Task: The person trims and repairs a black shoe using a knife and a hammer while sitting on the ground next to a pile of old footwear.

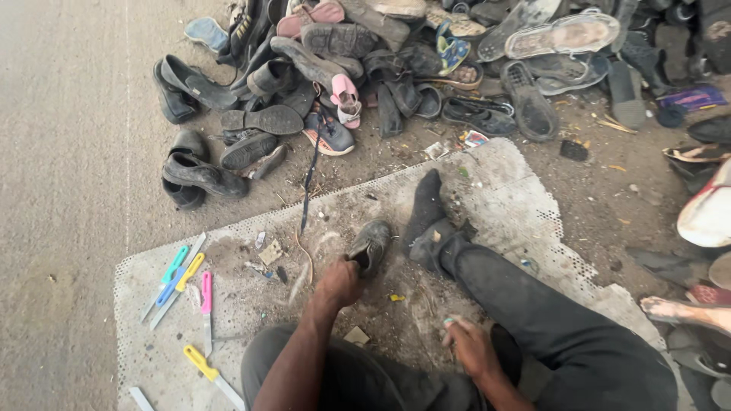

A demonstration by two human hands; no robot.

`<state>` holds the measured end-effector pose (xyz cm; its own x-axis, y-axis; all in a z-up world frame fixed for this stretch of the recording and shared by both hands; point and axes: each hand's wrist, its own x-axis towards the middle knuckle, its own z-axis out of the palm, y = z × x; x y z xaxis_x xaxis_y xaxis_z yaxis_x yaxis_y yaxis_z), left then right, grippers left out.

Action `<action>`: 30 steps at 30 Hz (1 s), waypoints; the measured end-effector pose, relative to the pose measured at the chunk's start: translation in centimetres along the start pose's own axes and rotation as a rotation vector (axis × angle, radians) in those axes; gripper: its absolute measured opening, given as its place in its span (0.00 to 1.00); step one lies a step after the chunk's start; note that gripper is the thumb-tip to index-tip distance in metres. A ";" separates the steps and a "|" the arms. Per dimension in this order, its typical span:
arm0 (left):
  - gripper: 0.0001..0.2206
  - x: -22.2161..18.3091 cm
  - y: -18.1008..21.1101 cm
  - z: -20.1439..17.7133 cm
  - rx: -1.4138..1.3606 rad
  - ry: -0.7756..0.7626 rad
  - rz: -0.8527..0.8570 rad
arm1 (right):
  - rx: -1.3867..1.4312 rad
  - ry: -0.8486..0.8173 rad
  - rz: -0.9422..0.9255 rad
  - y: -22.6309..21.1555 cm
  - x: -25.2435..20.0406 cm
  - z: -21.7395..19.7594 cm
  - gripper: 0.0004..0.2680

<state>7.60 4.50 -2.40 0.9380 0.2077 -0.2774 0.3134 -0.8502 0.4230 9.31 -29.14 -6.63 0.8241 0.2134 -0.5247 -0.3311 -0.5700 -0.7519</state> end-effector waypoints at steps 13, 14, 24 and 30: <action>0.12 -1.9 1.5 7.0 -0.013 0.120 0.024 | -0.207 0.031 -0.272 -6.1 -6.8 1.2 0.13; 0.12 -1.5 1.6 6.8 -0.005 0.147 0.047 | -0.233 0.076 -0.363 -6.2 -7.4 1.5 0.13; 0.12 -1.6 3.4 4.8 -0.151 0.023 0.002 | -0.626 0.190 -0.601 -8.8 -6.0 2.6 0.11; 0.11 -2.5 5.1 3.2 -0.065 0.016 -0.024 | -0.866 0.146 -0.655 -12.4 -2.9 4.2 0.12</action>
<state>6.33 -1.93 -2.32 0.9323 0.2353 -0.2747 0.3440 -0.8116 0.4721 9.10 -19.34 2.51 0.7877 0.6153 -0.0300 0.5795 -0.7567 -0.3025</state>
